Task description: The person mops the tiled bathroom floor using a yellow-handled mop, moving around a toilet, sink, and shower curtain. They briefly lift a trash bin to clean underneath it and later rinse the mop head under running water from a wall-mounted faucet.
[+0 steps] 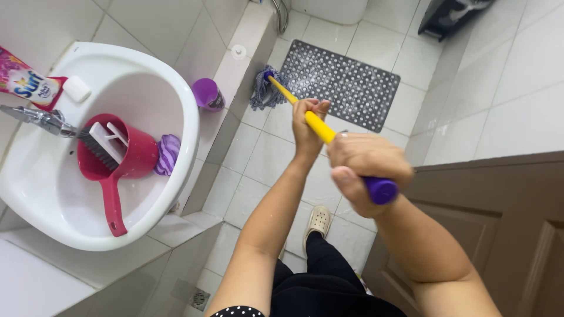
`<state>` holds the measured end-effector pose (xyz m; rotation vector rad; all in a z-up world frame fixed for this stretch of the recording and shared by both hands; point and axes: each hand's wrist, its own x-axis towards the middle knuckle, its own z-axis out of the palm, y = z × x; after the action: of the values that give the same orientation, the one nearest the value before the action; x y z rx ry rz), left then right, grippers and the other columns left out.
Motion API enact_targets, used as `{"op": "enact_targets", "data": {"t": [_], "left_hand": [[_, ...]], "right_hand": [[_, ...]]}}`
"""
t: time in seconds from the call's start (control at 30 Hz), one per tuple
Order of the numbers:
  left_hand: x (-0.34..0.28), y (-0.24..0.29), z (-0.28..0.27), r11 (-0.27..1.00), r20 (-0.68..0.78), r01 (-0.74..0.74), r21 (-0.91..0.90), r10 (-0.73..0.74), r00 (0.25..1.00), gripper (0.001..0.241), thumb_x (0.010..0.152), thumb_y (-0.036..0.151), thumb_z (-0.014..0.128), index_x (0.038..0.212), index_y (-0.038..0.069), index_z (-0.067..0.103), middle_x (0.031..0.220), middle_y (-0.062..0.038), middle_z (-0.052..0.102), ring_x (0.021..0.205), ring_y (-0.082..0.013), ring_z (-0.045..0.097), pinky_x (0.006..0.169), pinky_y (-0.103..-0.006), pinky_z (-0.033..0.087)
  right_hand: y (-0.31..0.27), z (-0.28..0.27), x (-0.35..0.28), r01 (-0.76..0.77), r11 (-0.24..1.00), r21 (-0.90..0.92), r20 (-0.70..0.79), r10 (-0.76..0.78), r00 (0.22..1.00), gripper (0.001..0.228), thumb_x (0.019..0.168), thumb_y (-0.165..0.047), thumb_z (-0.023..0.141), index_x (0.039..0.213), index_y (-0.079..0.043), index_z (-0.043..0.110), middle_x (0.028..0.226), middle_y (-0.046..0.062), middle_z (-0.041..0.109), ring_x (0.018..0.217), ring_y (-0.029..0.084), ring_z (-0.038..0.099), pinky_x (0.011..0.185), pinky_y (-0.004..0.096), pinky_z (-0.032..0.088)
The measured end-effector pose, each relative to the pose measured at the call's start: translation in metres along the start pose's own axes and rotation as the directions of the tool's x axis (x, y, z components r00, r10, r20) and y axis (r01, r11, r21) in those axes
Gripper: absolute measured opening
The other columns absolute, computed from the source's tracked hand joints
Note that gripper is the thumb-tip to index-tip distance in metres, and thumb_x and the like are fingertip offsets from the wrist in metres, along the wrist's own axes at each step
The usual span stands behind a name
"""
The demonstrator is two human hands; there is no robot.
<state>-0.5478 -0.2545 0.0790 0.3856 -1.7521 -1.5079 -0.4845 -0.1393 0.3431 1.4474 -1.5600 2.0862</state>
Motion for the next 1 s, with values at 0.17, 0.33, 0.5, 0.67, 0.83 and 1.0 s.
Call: {"op": "enact_targets", "data": {"t": [0.17,0.33,0.5,0.67,0.83,1.0], "left_hand": [[0.014,0.078,0.017,0.998,0.057,0.041,-0.042,-0.038,0.998,0.031,0.095,0.019,0.076,0.087,0.005,0.051,0.106,-0.009,0.057,0.093,-0.0170,0.057,0.082,-0.0280,0.052],[0.027,0.060,0.030,0.988,0.066,-0.053,-0.142,0.063,0.996,0.032,0.097,0.021,0.076,0.089,0.005,0.049,0.108,-0.009,0.055,0.102,-0.0190,0.057,0.087,-0.0273,0.051],[0.023,-0.014,0.016,0.989,0.062,-0.146,-0.029,0.147,0.987,0.033,0.092,0.015,0.083,0.087,0.006,0.051,0.107,-0.011,0.061,0.109,-0.0209,0.061,0.094,-0.0330,0.053],[-0.006,0.026,-0.036,0.998,0.218,-0.043,0.053,0.030,0.975,0.018,0.088,0.011,0.074,0.099,0.006,0.061,0.113,-0.009,0.064,0.103,-0.0213,0.068,0.086,-0.0345,0.062],[-0.017,0.048,-0.069,0.983,0.311,0.062,0.173,-0.114,0.944,0.017,0.090,0.020,0.073,0.096,0.008,0.061,0.101,-0.001,0.067,0.087,-0.0190,0.072,0.078,-0.0317,0.061],[-0.049,0.063,-0.122,0.914,0.321,0.011,0.405,-0.153,0.935,0.043,0.086,0.039,0.080,0.075,0.009,0.052,0.077,0.000,0.063,0.068,-0.0227,0.063,0.064,-0.0382,0.049]], "right_hand": [[-0.039,-0.014,0.018,0.045,0.999,-0.030,0.086,-0.042,0.995,0.017,0.096,-0.004,0.060,0.083,-0.001,0.049,0.067,0.007,0.053,0.058,0.022,0.054,0.060,0.039,0.054],[-0.022,-0.015,0.013,0.146,0.988,-0.052,0.185,-0.134,0.974,0.022,0.098,-0.009,0.061,0.082,-0.001,0.049,0.068,0.008,0.054,0.059,0.024,0.057,0.064,0.041,0.054],[0.041,-0.002,-0.037,0.153,0.982,-0.112,0.301,-0.113,0.947,0.028,0.090,-0.010,0.072,0.074,-0.005,0.050,0.068,0.008,0.053,0.063,0.027,0.056,0.077,0.042,0.050],[0.119,-0.005,-0.093,-0.169,0.973,-0.157,0.220,0.201,0.955,0.022,0.091,-0.007,0.074,0.081,-0.004,0.056,0.082,0.008,0.058,0.083,0.026,0.057,0.095,0.040,0.046],[0.136,0.020,-0.117,-0.203,0.959,-0.196,0.239,0.247,0.939,0.023,0.092,-0.005,0.076,0.084,-0.005,0.054,0.087,0.005,0.059,0.092,0.025,0.057,0.104,0.043,0.045],[0.119,0.062,-0.150,-0.240,0.941,-0.240,0.357,0.315,0.880,0.028,0.085,-0.007,0.081,0.078,-0.006,0.053,0.080,0.004,0.056,0.084,0.026,0.051,0.081,0.038,0.044]]}}
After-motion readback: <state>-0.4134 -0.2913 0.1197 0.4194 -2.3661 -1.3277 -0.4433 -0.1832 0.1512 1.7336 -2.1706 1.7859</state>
